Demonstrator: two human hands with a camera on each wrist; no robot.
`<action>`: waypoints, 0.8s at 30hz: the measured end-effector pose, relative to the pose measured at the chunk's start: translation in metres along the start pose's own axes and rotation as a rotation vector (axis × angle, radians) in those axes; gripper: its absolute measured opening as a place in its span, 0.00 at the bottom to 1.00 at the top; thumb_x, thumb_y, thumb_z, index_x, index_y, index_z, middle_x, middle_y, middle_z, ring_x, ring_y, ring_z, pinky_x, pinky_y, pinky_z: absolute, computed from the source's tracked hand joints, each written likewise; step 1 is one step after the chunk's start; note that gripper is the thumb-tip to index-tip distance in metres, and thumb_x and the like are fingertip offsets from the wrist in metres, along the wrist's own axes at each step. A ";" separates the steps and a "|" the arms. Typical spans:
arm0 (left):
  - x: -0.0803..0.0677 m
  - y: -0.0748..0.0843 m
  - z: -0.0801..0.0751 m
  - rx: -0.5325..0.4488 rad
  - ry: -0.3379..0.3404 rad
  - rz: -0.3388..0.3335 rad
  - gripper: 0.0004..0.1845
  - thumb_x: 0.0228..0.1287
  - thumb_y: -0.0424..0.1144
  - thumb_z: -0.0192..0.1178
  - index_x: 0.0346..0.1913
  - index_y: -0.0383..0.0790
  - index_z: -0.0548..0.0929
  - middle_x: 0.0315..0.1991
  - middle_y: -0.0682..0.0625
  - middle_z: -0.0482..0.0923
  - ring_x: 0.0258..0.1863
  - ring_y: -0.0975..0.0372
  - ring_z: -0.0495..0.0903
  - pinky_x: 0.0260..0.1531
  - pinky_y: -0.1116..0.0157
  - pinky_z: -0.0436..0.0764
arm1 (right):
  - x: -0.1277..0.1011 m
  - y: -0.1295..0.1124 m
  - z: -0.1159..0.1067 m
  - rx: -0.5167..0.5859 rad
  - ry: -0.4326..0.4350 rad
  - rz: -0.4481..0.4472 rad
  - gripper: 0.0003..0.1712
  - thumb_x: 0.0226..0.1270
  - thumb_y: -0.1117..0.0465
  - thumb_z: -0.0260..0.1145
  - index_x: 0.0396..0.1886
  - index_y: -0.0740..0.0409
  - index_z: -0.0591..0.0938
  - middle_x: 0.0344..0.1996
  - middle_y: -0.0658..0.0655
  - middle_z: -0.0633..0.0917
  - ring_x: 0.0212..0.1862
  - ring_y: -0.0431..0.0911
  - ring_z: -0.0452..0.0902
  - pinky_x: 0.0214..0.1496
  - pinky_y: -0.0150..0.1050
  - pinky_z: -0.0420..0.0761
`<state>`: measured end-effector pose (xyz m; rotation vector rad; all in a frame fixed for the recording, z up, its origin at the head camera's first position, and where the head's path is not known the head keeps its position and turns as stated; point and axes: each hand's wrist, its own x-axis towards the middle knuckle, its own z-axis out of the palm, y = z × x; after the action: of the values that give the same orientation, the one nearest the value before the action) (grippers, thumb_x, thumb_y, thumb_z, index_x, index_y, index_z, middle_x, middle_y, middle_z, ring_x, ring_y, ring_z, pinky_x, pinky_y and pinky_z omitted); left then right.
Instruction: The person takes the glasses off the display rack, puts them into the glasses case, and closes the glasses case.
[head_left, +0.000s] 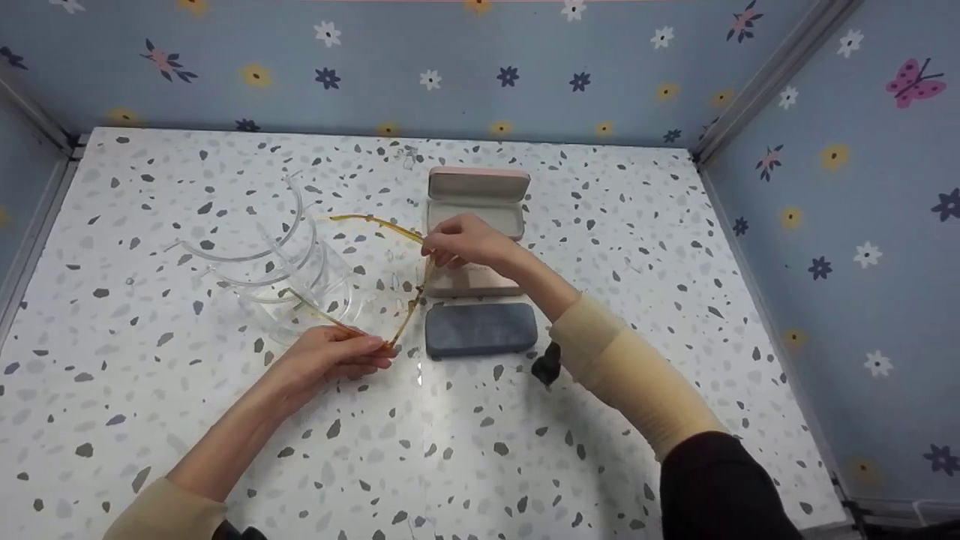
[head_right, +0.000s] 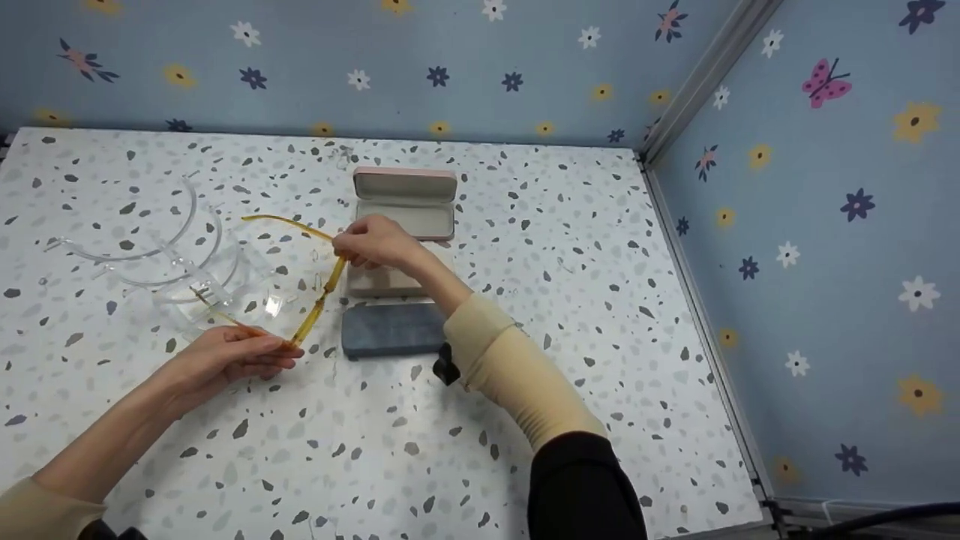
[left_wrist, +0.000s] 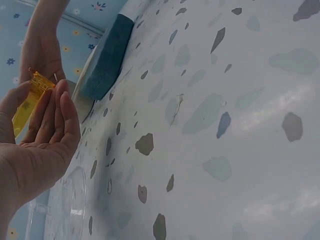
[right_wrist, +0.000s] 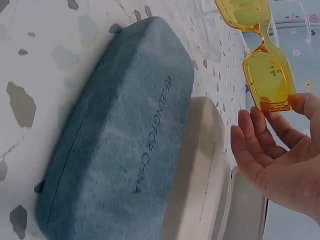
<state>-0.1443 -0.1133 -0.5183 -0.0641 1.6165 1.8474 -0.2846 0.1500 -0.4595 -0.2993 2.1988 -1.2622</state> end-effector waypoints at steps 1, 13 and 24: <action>0.002 0.000 0.002 -0.001 -0.002 -0.005 0.23 0.69 0.45 0.68 0.56 0.28 0.81 0.48 0.48 0.91 0.48 0.61 0.90 0.54 0.65 0.87 | -0.001 0.001 -0.002 -0.003 0.002 0.001 0.17 0.75 0.54 0.61 0.45 0.62 0.88 0.33 0.49 0.86 0.40 0.44 0.85 0.51 0.40 0.87; 0.025 0.006 0.018 -0.024 -0.027 0.025 0.20 0.69 0.43 0.68 0.54 0.29 0.82 0.45 0.47 0.91 0.47 0.59 0.91 0.55 0.63 0.87 | -0.020 0.017 -0.030 0.051 0.055 0.016 0.15 0.74 0.55 0.61 0.45 0.62 0.87 0.31 0.50 0.86 0.39 0.42 0.85 0.51 0.40 0.88; 0.043 0.021 0.028 0.066 0.015 0.099 0.17 0.71 0.44 0.66 0.50 0.31 0.86 0.41 0.49 0.92 0.45 0.58 0.91 0.57 0.59 0.86 | -0.043 0.044 -0.047 0.170 0.157 0.014 0.14 0.74 0.56 0.59 0.42 0.62 0.86 0.33 0.52 0.87 0.39 0.44 0.85 0.51 0.43 0.89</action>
<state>-0.1773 -0.0691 -0.5129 0.0324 1.7167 1.8702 -0.2737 0.2260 -0.4625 -0.1207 2.1990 -1.4993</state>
